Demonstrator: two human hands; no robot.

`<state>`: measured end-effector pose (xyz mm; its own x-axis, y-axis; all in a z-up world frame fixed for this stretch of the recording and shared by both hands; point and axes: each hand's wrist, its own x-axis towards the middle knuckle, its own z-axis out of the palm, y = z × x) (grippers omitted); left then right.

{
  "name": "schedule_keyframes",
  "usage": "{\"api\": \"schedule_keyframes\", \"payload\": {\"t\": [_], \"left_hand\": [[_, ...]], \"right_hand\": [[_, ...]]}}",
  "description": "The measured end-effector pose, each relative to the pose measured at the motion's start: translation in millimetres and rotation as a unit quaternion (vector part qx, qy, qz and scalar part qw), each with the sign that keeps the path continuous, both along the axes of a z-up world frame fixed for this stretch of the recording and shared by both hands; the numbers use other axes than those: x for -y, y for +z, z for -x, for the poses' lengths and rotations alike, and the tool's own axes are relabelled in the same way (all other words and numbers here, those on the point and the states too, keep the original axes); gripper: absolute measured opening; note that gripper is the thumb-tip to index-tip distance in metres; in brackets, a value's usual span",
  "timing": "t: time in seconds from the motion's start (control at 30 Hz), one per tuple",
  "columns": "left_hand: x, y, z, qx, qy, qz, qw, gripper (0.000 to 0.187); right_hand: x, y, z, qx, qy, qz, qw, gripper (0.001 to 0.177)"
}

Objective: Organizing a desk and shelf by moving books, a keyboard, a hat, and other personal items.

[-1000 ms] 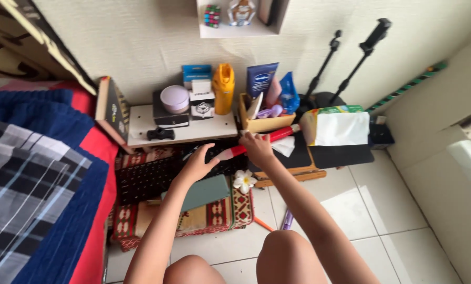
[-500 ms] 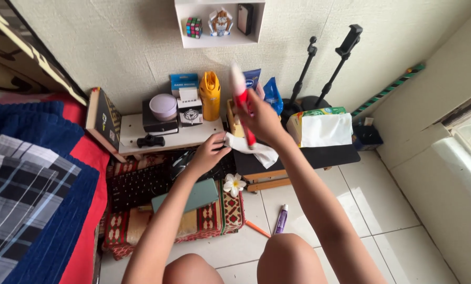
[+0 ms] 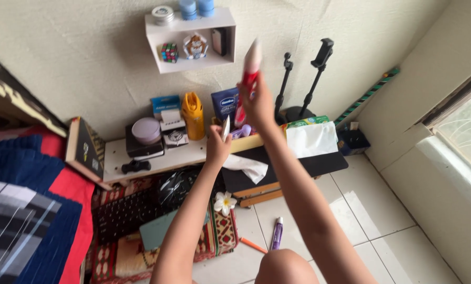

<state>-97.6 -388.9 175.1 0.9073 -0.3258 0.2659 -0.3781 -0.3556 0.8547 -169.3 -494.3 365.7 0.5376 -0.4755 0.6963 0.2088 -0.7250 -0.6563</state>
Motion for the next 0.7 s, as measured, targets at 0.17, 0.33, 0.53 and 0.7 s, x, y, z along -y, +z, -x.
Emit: {"api": "schedule_keyframes", "payload": {"t": [0.17, 0.33, 0.53, 0.7], "left_hand": [[-7.7, 36.9, 13.8, -0.032, 0.006, -0.051, 0.998, 0.046], [0.4, 25.3, -1.1, -0.031, 0.036, -0.045, 0.998, 0.039], [1.1, 34.3, -7.0, -0.043, 0.041, -0.008, 0.998, 0.034], [-4.5, 18.1, -13.2, -0.057, 0.015, -0.006, 0.998, 0.033]], "right_hand": [[14.3, -63.0, -40.1, -0.119, -0.01, -0.037, 0.992, 0.036], [8.4, -92.0, -54.3, -0.156, 0.008, 0.047, 0.987, 0.038], [24.9, -123.4, -74.5, -0.175, 0.012, 0.063, 0.982, 0.037], [31.4, -133.4, -54.6, -0.147, 0.059, 0.05, 0.986, 0.037]]}}
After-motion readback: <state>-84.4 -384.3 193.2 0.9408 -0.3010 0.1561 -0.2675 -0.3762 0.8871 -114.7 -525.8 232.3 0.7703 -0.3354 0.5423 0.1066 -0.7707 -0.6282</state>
